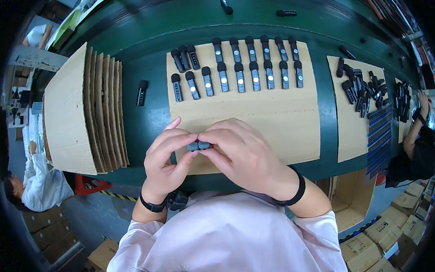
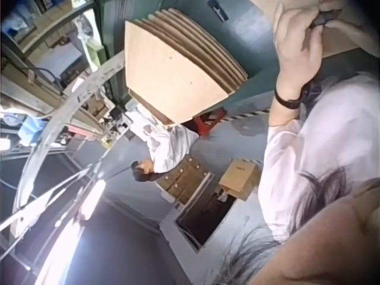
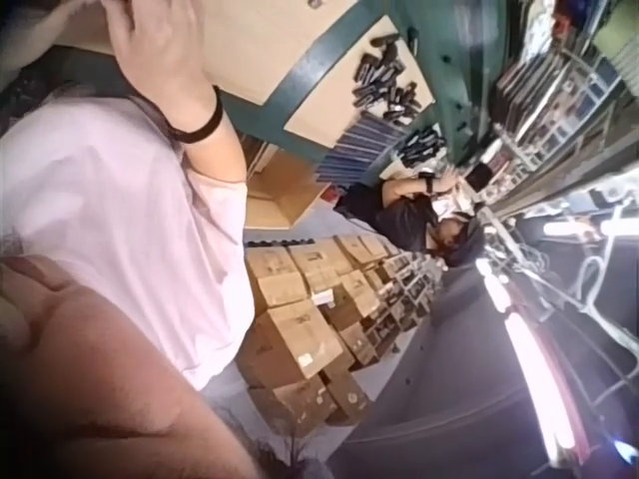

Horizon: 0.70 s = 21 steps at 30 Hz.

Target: The person picks up a microphone from a cardboard sheet, turns it over to inspect it, and places it back onto the sheet. This process is repeated for several microphones, with some being moved aside on the table during the inspection.

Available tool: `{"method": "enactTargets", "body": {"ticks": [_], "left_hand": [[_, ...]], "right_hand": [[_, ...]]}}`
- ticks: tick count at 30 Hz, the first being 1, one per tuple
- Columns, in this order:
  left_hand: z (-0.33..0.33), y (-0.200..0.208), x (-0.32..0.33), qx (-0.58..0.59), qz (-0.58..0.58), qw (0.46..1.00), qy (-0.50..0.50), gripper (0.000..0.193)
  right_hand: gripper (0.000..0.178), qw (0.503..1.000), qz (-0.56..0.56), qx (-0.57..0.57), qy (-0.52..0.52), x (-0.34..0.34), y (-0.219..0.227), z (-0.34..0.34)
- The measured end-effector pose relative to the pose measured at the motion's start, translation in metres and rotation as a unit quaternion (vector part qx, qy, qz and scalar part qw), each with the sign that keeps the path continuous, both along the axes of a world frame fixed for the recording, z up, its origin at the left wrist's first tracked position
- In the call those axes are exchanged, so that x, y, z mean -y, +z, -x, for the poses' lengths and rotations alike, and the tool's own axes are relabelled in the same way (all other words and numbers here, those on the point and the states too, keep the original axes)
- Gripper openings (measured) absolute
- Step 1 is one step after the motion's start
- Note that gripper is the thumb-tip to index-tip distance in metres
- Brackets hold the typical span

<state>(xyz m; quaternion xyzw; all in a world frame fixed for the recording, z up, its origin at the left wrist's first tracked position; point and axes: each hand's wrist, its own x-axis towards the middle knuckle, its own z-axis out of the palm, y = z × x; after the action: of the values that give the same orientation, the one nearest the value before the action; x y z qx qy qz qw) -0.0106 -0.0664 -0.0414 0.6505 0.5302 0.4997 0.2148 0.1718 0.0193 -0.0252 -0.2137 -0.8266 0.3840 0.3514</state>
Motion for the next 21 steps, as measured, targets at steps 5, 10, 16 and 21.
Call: {"method": "enactTargets", "body": {"ticks": [5,10,16,21], "left_hand": [[0.024,0.002,-0.005,-0.139,-0.016,0.989,0.048,0.025],[0.035,-0.005,-0.01,-0.252,-0.029,0.965,0.067,0.023],[0.037,-0.018,-0.001,-0.365,0.004,0.931,0.006,0.02],[0.034,-0.027,-0.001,-0.347,0.031,0.937,-0.018,0.022]], "right_hand": [[0.028,0.998,-0.049,0.047,0.009,-0.017,0.0,0.012],[0.025,0.991,-0.097,0.086,0.009,-0.025,-0.011,0.026],[0.022,0.952,-0.199,0.226,0.058,-0.007,-0.03,0.025],[0.022,0.932,-0.198,0.294,0.076,-0.004,-0.035,0.029]]}}
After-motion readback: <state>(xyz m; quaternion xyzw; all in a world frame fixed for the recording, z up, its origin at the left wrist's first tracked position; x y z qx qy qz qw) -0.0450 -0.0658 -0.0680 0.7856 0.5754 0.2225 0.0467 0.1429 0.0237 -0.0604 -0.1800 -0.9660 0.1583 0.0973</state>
